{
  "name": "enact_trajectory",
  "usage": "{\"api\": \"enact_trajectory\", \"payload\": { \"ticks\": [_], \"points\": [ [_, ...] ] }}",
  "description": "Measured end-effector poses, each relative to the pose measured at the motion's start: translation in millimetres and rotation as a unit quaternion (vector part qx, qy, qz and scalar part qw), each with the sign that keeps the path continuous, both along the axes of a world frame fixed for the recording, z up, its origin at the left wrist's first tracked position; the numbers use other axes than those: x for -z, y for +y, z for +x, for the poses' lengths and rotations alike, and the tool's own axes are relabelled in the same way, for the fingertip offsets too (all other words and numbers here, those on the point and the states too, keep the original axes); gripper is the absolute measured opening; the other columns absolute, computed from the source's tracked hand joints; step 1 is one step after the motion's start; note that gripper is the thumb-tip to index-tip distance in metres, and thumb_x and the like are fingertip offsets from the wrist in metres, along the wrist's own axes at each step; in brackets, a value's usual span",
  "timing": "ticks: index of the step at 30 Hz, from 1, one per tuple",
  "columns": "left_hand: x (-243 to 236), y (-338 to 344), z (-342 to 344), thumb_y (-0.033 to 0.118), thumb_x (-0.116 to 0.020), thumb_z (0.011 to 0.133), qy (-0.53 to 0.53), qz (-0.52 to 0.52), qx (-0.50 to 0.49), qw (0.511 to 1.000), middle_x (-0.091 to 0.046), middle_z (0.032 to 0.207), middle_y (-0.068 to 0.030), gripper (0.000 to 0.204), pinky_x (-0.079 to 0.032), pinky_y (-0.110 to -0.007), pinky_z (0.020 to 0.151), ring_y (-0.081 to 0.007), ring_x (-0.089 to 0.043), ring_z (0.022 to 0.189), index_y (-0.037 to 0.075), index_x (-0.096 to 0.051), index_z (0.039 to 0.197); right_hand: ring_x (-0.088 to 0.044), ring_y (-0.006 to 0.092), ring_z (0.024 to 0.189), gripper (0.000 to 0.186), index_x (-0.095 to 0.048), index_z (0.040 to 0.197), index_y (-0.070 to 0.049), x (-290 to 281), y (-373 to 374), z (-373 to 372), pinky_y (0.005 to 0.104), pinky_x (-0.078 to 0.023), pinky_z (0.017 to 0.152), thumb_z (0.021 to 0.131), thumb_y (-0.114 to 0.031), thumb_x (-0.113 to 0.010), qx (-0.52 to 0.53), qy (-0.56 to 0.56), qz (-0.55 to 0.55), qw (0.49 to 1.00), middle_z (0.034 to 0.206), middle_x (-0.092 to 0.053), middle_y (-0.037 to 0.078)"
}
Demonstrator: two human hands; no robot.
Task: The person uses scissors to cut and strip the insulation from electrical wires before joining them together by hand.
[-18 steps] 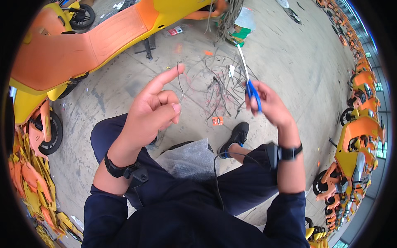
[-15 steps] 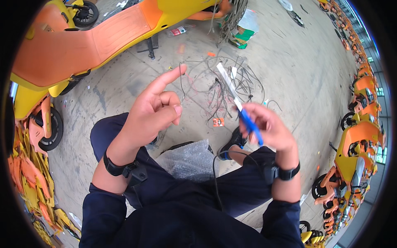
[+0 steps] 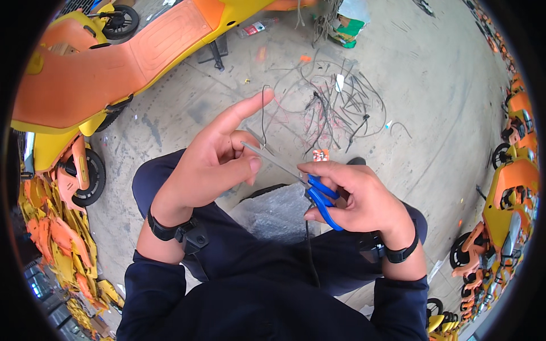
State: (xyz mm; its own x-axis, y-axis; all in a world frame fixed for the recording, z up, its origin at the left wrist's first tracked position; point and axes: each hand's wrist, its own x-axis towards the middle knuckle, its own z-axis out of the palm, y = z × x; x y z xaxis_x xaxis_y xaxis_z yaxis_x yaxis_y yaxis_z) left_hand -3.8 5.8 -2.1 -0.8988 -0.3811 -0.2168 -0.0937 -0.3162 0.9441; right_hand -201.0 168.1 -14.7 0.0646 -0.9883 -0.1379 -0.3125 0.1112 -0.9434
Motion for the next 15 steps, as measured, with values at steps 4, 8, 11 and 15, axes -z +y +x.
{"api": "enact_trajectory", "payload": {
  "ticks": [4,8,11,15],
  "points": [
    [1.7,1.5,0.7,-0.007,-0.053,0.080,0.012,0.027,-0.003,1.000,-0.057,0.076,-0.0003,0.074,-0.042,-0.018,0.059,-0.0040,-0.052,0.064,0.006,-0.025,0.147,-0.054,0.0167,0.057,0.047,-0.061,0.107,0.000,-3.9,-4.3,6.1,0.0261,-0.043,0.051,0.066,-0.007,-0.082,0.017,0.053,-0.082,0.995,0.076,-0.061,0.009],
    [-4.4,5.1,-1.1,-0.007,-0.054,0.078,-0.004,0.052,-0.003,0.999,-0.059,0.078,-0.0014,0.076,-0.043,-0.019,0.057,-0.0041,-0.053,0.062,0.005,-0.024,0.147,-0.056,0.0218,0.057,0.046,-0.062,0.106,-0.001,-0.9,-4.1,6.8,0.0287,-0.045,0.053,0.065,-0.013,-0.081,0.025,0.111,-0.122,0.986,0.074,-0.060,0.009],
    [-11.0,8.2,-5.5,-0.004,-0.056,0.078,0.002,0.092,-0.005,0.996,-0.060,0.077,-0.0015,0.077,-0.042,-0.018,0.057,-0.0044,-0.053,0.060,0.004,-0.023,0.147,-0.057,0.0199,0.057,0.043,-0.062,0.104,-0.002,-1.3,-4.1,7.0,0.0278,-0.046,0.051,0.066,-0.011,-0.080,0.032,0.146,-0.145,0.978,0.075,-0.061,0.008],
    [-13.9,7.6,-6.4,-0.002,-0.058,0.078,-0.006,0.102,0.005,0.995,-0.061,0.075,-0.0013,0.078,-0.041,-0.017,0.056,-0.0043,-0.054,0.060,0.003,-0.023,0.147,-0.059,0.0209,0.056,0.043,-0.062,0.104,-0.002,-3.1,-4.9,5.6,0.0285,-0.046,0.051,0.065,-0.009,-0.079,0.032,0.196,-0.158,0.967,0.073,-0.061,0.007]
  ]
}}
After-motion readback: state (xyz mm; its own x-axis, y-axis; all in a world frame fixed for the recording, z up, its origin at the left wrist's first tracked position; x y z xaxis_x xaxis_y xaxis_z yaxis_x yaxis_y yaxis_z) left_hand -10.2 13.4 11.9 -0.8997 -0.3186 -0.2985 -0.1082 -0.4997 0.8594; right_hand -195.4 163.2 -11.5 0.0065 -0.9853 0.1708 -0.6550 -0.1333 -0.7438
